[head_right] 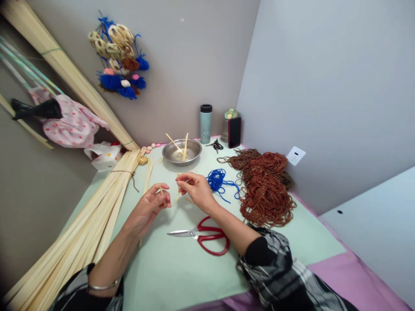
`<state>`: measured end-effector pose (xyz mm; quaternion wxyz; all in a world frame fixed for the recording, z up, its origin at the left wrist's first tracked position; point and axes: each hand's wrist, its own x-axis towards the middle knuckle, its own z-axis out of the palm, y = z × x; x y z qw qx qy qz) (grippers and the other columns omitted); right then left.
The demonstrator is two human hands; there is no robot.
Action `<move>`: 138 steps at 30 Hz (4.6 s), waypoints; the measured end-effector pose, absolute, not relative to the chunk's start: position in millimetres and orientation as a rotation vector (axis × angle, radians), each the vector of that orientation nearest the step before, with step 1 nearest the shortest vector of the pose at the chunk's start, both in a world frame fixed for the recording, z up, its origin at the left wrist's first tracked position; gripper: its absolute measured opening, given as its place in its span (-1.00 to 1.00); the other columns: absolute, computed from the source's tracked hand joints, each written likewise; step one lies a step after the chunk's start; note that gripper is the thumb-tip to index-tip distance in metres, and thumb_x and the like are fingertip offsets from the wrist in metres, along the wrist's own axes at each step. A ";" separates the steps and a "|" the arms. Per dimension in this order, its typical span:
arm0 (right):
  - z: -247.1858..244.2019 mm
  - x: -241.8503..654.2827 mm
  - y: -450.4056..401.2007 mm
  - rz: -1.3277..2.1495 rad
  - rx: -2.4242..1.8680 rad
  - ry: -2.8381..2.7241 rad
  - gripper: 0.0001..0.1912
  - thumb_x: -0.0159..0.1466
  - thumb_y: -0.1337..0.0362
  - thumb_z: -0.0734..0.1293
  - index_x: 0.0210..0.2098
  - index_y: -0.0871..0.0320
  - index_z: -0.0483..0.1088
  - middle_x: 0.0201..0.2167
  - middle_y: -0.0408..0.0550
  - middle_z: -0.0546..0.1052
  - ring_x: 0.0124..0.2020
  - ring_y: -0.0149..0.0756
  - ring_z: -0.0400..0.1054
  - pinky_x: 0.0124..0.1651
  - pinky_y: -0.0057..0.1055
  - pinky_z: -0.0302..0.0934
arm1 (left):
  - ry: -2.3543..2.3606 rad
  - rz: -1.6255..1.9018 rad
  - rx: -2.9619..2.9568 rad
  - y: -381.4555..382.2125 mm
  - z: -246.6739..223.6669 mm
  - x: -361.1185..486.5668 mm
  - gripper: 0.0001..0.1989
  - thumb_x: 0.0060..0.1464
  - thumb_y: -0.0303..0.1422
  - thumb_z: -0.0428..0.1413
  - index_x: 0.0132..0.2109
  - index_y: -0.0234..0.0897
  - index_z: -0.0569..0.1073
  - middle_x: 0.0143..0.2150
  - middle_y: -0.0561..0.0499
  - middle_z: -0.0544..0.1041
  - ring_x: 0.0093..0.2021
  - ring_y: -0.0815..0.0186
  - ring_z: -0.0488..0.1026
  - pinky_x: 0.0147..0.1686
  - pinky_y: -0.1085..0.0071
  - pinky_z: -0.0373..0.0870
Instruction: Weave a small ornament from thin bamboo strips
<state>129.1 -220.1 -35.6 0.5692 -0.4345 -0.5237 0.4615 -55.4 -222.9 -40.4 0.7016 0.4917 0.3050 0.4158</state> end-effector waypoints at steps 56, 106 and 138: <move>-32.4 132.5 -223.5 1.392 -0.998 -1.299 -0.83 0.04 0.27 0.52 -0.42 0.23 0.53 -0.60 -0.19 0.51 -0.53 -0.45 0.36 -0.34 -0.45 0.26 | 0.910 0.972 1.332 -212.5 -45.9 -61.6 -0.73 0.00 -0.17 0.31 -0.23 -0.28 0.63 -0.38 -0.05 0.64 -0.32 0.24 0.56 -0.17 0.35 0.47; -43.6 125.4 -235.0 0.088 -1.004 -2.109 -0.66 0.33 0.18 0.40 0.04 0.19 0.38 -0.23 0.00 0.59 -0.17 -0.17 0.45 -0.01 -0.20 0.27 | 0.656 0.885 0.803 -210.4 -52.0 -64.5 -0.73 -0.11 -0.26 0.42 -0.36 -0.34 0.57 -0.38 0.05 0.54 -0.26 0.37 0.50 -0.08 0.41 0.48; -35.9 128.0 -224.8 1.182 -1.008 -1.327 -0.81 0.08 0.23 0.46 -0.48 0.22 0.45 -0.52 -0.17 0.51 -0.47 -0.44 0.32 -0.30 -0.46 0.18 | 0.748 0.730 1.087 -218.5 -55.0 -56.8 -0.73 0.03 -0.16 0.32 -0.37 -0.30 0.55 -0.34 0.01 0.50 -0.21 0.33 0.42 -0.05 0.44 0.34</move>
